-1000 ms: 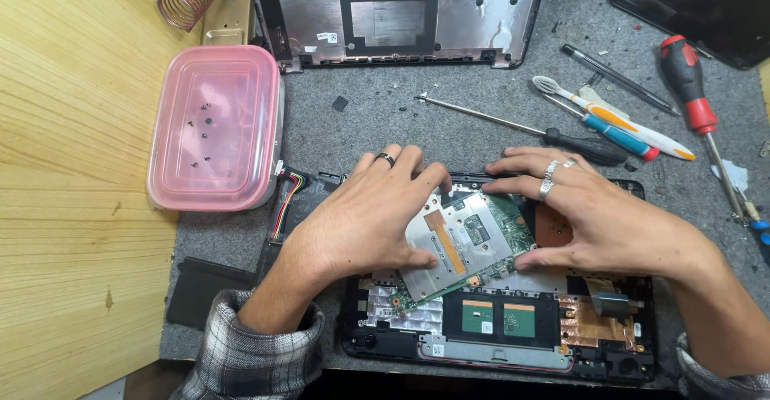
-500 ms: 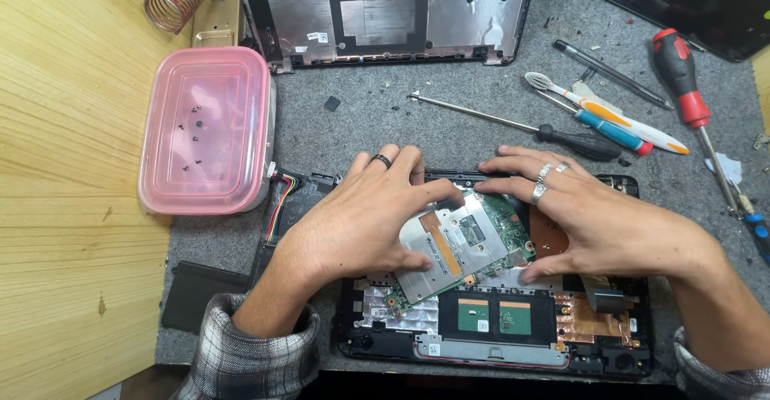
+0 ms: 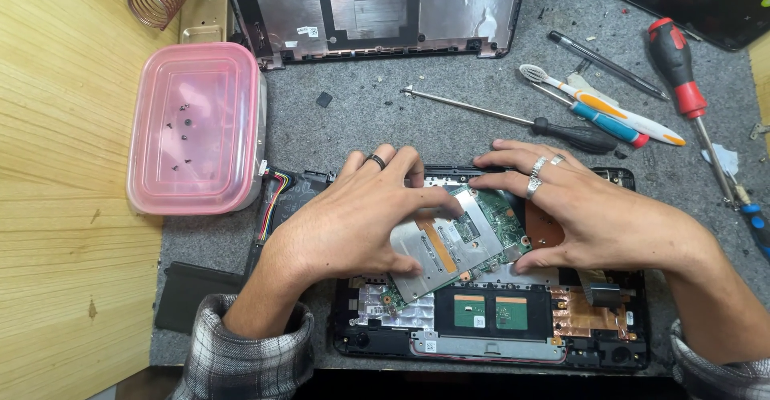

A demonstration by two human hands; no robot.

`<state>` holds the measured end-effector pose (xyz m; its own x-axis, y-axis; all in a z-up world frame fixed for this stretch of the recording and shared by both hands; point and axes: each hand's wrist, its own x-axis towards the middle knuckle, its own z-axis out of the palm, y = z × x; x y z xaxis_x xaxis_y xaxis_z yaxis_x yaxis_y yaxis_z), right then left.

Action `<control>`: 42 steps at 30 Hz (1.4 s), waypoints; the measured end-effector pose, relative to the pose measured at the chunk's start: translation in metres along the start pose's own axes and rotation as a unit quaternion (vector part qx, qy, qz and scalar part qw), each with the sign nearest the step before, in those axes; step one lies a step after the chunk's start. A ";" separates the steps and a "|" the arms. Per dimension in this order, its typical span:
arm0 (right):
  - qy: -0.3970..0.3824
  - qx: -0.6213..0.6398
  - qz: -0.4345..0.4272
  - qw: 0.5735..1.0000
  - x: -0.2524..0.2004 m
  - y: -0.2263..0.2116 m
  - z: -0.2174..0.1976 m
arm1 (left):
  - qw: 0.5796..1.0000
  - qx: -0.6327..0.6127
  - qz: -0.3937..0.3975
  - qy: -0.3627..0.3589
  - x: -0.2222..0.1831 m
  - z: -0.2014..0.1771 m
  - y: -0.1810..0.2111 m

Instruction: Cleaning a laptop component with a toothbrush and then installing it into the laptop using a screwdriver.

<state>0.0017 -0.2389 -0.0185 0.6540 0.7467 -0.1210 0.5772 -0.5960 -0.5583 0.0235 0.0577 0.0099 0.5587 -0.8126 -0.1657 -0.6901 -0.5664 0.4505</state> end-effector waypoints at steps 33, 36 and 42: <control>0.010 0.004 0.001 1.000 0.001 0.002 0.000 | 0.985 0.149 -0.042 0.076 -0.007 0.019 0.019; 0.008 0.004 0.003 1.000 0.001 0.001 0.000 | 0.985 0.155 -0.038 0.070 -0.007 0.019 0.019; 0.013 0.000 0.001 1.000 0.001 0.002 0.001 | 0.985 0.157 -0.049 0.046 -0.007 0.019 0.020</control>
<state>0.0033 -0.2386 -0.0202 0.6675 0.7377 -0.1011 0.5761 -0.5978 -0.5574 -0.0028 0.0495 0.0036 0.6598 -0.7436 -0.1080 -0.7302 -0.6685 0.1410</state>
